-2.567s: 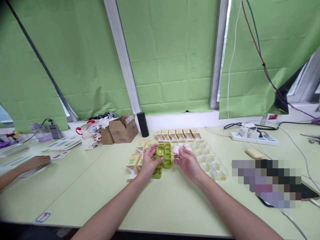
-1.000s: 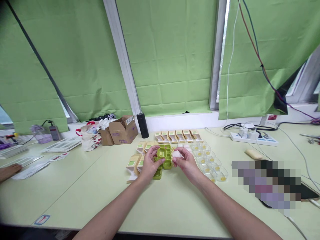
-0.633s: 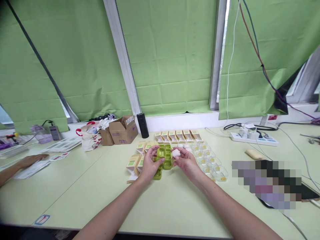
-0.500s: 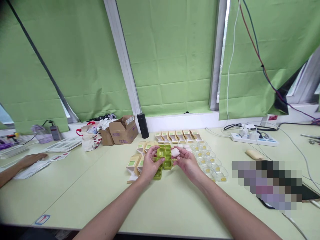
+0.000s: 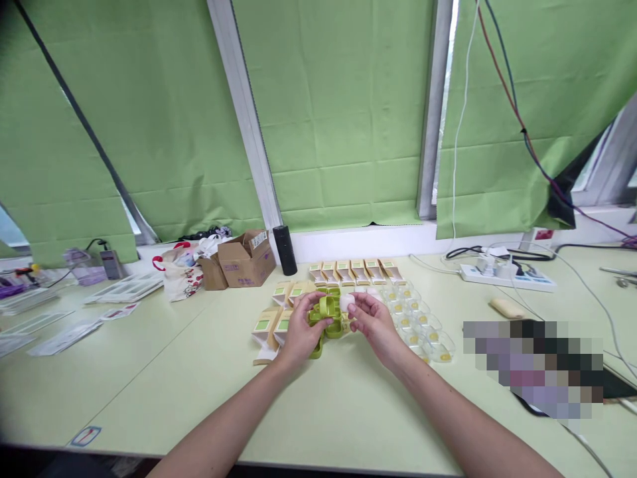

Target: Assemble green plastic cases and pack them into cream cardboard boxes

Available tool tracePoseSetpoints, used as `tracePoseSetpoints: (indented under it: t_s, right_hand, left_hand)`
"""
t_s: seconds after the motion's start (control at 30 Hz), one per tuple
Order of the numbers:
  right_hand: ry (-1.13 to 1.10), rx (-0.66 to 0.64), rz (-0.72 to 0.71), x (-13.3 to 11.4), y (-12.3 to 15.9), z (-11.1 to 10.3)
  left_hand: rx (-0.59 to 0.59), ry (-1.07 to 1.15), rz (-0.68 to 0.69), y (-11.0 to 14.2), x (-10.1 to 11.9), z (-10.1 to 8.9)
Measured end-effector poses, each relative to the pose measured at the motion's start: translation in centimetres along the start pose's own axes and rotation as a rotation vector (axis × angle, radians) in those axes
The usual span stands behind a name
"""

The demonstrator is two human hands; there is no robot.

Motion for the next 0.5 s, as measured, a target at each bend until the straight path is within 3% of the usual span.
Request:
tracePoseSetpoints:
  t_s: [0.5]
  right_hand:
    - [0.153, 0.024, -0.020, -0.02, 0.11, 0.14]
  left_hand:
    - [-0.014, -0.080, -0.002, 0.03, 0.91, 0.18]
Point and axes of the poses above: each hand's wrist, its own y-axis away from the middle knuckle, its own z-axis out of the palm, x = y × z, the point moved 8 cm from there along -y, towards the middle knuckle, and after that the axes turned 8 degrees about z, right-handed, at the moved point
